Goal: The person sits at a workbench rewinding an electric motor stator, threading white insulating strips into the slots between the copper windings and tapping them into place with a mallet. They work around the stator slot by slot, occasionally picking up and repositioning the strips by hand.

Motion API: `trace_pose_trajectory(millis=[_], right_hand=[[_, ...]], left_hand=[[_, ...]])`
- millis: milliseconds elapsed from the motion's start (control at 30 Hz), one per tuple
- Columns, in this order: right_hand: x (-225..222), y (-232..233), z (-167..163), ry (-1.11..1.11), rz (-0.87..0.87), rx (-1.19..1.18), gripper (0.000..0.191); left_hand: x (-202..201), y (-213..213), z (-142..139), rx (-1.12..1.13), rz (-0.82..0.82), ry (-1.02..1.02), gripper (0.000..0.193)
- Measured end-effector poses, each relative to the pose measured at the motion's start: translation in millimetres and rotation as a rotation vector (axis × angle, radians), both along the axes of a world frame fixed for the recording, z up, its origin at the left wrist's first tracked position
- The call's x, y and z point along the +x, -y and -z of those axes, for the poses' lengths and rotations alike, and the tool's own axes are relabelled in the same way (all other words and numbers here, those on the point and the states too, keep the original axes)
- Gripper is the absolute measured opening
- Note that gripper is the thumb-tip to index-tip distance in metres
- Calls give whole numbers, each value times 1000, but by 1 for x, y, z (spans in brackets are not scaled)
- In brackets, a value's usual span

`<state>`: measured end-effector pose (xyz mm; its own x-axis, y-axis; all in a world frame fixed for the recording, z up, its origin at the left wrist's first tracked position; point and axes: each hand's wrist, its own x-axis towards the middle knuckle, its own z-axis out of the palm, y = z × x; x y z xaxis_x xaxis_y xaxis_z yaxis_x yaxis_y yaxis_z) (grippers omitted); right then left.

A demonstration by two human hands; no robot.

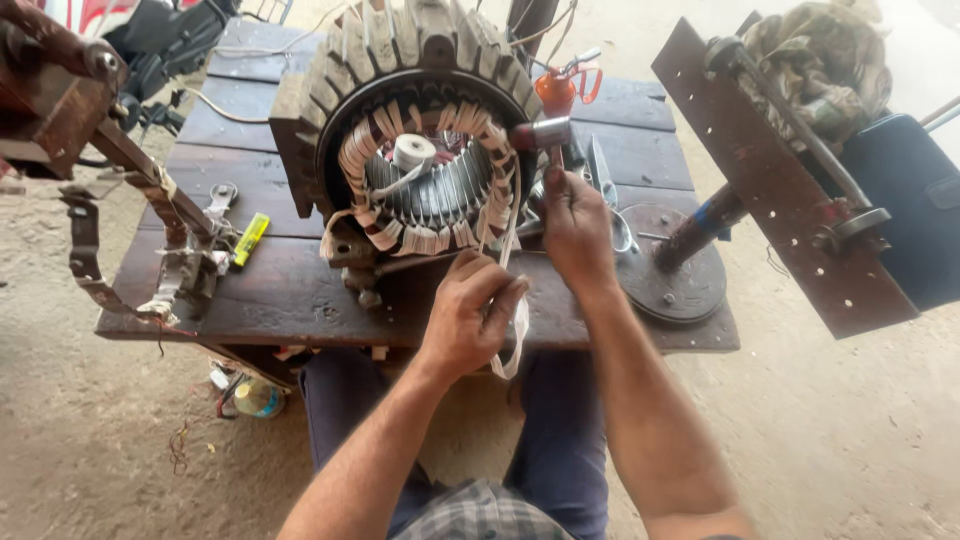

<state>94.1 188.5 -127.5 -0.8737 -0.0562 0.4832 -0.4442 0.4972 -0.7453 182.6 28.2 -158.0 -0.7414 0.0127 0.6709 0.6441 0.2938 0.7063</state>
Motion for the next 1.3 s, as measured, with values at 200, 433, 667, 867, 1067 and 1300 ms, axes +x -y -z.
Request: trace_pose_trajectory(millis=[200,433,667,867,1067,1300], right_hand=[[22,3,-11,-552,34,125,34],[9,23,-9,-545,24,112,30],[3,3,-10,-395,65,120,30],[-3,-9,24,-248,59,235,38],[2,1,37,6,-43,-12,45],[12,3,35,-292,-39,111,30]], left_hand=[[2,2,2,60,29,11,15],[1,6,6,76,9,-1,14],[4,8,9,64,29,25,14],[2,6,8,65,30,20,13],[4,5,10,83,20,21,11],[5,8,8,93,31,50,14]])
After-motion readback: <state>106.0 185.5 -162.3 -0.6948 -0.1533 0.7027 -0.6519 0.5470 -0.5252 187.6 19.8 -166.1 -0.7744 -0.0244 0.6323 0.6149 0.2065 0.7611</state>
